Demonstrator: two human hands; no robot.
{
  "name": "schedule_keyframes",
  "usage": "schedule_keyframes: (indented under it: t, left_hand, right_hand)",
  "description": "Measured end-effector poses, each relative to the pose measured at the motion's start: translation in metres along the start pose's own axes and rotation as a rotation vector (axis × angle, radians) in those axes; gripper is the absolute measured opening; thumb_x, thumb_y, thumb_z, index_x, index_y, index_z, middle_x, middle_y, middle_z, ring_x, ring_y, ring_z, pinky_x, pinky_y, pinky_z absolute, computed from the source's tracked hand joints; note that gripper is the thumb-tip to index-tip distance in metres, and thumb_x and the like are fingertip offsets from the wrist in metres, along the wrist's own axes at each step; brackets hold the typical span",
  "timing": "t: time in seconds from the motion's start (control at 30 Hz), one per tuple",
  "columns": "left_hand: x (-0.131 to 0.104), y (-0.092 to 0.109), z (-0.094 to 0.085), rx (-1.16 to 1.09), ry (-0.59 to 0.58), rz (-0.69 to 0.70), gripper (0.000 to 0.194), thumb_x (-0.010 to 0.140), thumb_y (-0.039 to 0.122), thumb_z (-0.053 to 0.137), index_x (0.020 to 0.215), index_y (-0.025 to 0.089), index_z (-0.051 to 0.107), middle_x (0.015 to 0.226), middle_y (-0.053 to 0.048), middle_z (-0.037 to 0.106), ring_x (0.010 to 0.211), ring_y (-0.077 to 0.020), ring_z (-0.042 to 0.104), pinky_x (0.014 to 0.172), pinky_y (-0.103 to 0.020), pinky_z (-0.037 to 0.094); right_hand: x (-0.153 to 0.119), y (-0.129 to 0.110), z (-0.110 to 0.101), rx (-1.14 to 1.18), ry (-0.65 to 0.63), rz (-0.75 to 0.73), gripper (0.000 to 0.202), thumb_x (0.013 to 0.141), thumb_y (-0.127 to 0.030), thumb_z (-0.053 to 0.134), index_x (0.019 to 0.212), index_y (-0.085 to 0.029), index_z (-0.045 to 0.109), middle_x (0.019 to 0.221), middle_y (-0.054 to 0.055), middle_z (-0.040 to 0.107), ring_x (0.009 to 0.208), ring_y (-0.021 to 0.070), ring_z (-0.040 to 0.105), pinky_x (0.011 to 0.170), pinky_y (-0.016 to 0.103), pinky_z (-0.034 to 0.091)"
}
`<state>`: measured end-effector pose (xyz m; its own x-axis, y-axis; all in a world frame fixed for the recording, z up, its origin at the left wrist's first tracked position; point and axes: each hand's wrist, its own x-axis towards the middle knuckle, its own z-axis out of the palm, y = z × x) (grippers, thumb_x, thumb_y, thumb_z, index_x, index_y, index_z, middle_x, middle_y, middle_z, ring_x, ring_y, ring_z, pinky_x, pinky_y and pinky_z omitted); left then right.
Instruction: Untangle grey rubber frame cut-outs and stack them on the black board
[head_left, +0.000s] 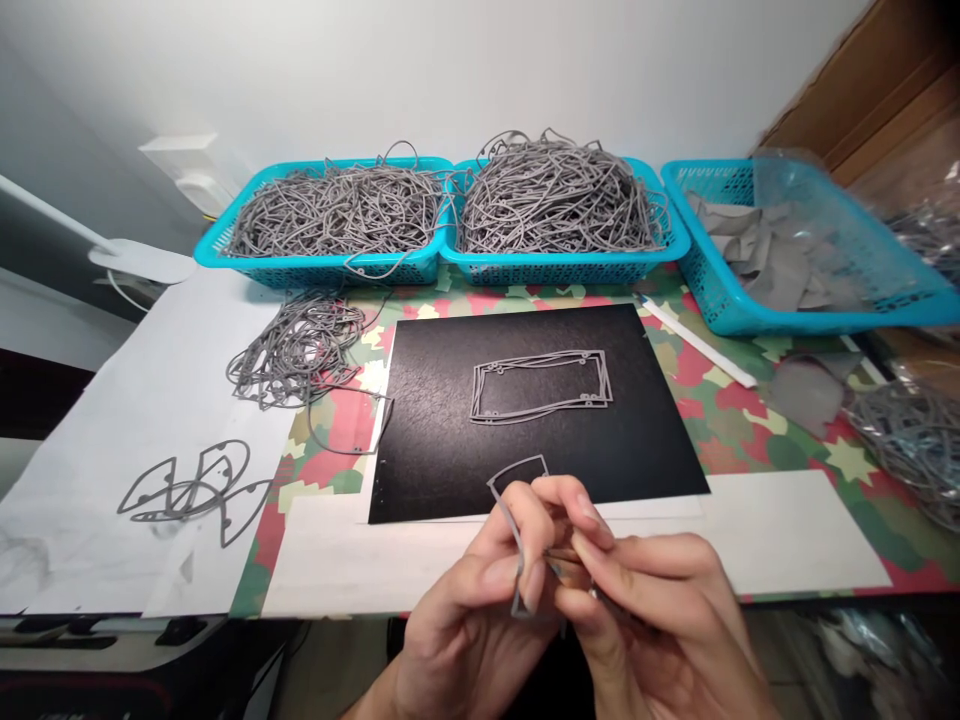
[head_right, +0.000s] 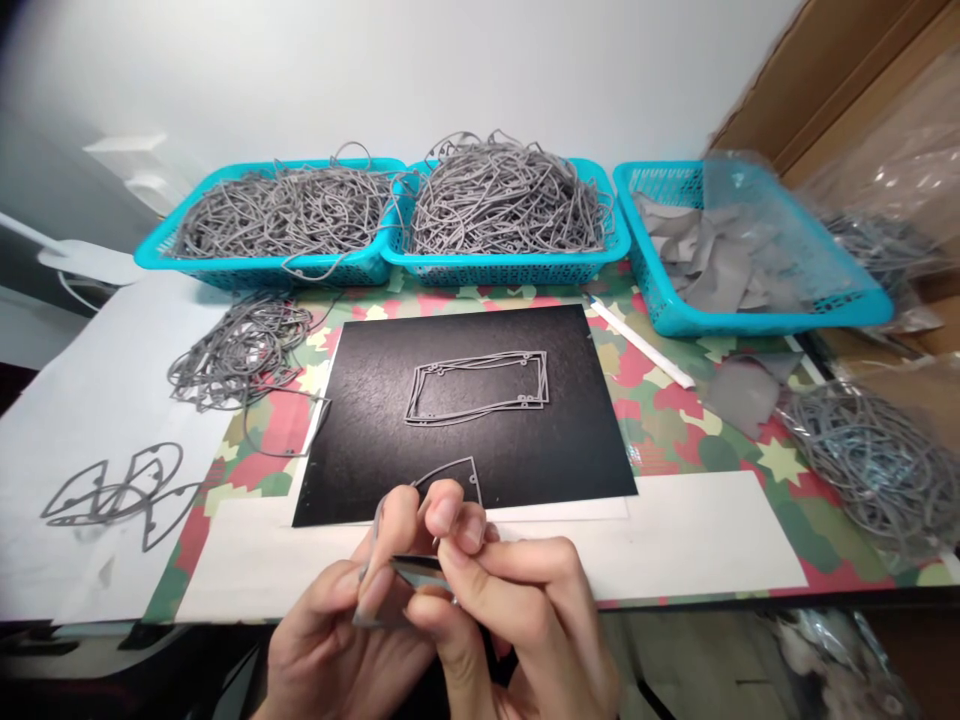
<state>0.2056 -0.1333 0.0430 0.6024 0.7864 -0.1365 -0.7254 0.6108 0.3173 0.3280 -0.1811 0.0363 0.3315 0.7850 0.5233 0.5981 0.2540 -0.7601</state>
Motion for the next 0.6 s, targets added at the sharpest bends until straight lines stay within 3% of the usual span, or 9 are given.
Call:
schedule_keyframes:
  t: [0.23, 0.43, 0.6]
  left_hand:
    - [0.0007, -0.0004, -0.0020, 0.011, 0.002, 0.003, 0.030, 0.096, 0.035, 0.074, 0.081, 0.021, 0.052, 0.120, -0.006, 0.055, 0.115, -0.0239, 0.059, 0.113, -0.038, 0.048]
    - [-0.0008, -0.0013, -0.0010, 0.025, 0.039, 0.004, 0.032, 0.096, 0.036, 0.075, 0.080, 0.022, 0.051, 0.121, -0.008, 0.057, 0.124, -0.0283, 0.060, 0.117, -0.042, 0.048]
    - [0.0020, -0.0015, -0.0003, -0.018, 0.019, 0.006, 0.039, 0.095, 0.033, 0.078, 0.076, 0.020, 0.046, 0.119, -0.005, 0.058, 0.114, -0.0221, 0.062, 0.107, -0.032, 0.051]
  right_hand:
    - [0.0032, 0.0020, 0.0018, 0.028, -0.022, -0.091, 0.030, 0.092, -0.001, 0.079, 0.115, -0.020, 0.082, 0.094, 0.002, 0.081, 0.083, 0.0166, 0.084, 0.065, 0.021, 0.071]
    - [0.0034, 0.0018, 0.0007, 0.054, -0.026, -0.072, 0.029, 0.093, -0.002, 0.079, 0.116, -0.020, 0.082, 0.091, 0.003, 0.080, 0.081, 0.0175, 0.083, 0.060, 0.022, 0.069]
    - [0.0036, 0.0025, 0.0038, 0.057, -0.010, -0.069, 0.025, 0.095, -0.004, 0.079, 0.115, -0.020, 0.081, 0.090, 0.003, 0.080, 0.078, 0.0177, 0.083, 0.059, 0.022, 0.068]
